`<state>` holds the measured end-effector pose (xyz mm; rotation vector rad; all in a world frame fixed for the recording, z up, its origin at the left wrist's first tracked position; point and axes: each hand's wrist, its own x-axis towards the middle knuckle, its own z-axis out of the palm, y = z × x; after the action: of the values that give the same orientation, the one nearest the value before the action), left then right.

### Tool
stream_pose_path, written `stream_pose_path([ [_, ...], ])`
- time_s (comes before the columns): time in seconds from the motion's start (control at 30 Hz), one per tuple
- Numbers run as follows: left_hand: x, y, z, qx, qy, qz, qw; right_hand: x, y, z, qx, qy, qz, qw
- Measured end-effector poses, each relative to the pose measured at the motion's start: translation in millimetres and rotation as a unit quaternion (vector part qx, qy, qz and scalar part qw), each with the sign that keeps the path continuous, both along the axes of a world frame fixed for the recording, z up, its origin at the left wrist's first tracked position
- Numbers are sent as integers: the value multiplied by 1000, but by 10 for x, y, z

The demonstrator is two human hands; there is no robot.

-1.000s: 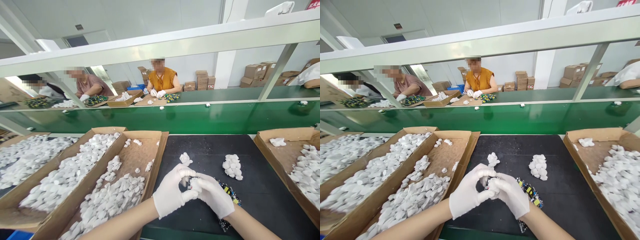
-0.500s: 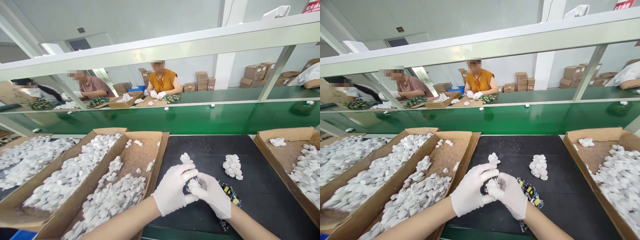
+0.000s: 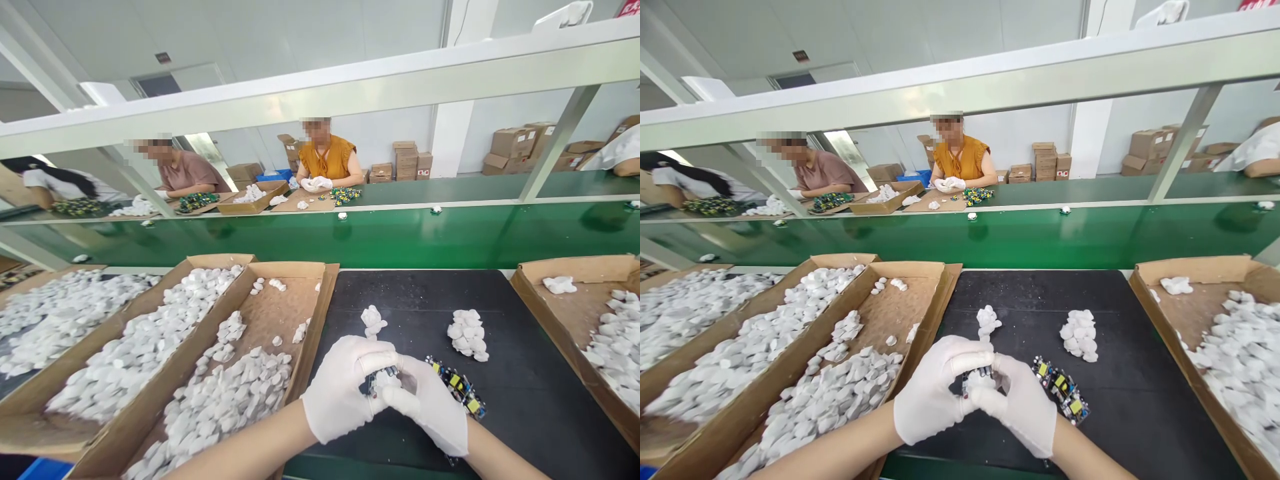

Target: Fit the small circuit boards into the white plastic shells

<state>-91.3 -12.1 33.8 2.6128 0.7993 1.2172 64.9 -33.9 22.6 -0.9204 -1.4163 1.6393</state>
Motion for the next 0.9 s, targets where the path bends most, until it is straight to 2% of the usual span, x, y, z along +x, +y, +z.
stream_pose_path([
  [0.07, 5, 14, -22, -23, -4, -3, 1000, -17, -4, 6, -24, -10, -12, 1000],
  [0.3, -8, 3, -108, -122, -49, -29, 991, 1, 1, 7, -70, 62, 11, 996],
  [0.47, -1, -8, -105, -137, -46, -28, 989, 25, 25, -4, -35, 68, 40, 996],
  [0.53, 1, -10, -103, -124, -36, -21, 991, 26, 28, -10, -19, 76, 30, 996],
  [0.67, -2, -13, -111, -102, -30, -32, 994, 5, 14, -7, -33, 10, 5, 999],
  [0.8, 0, -28, -109, -134, -47, -50, 989, -4, 7, 12, -28, 12, 15, 999],
  [0.9, -1, -53, -116, -188, -67, -62, 978, 18, 17, -11, -36, 26, 24, 999],
])
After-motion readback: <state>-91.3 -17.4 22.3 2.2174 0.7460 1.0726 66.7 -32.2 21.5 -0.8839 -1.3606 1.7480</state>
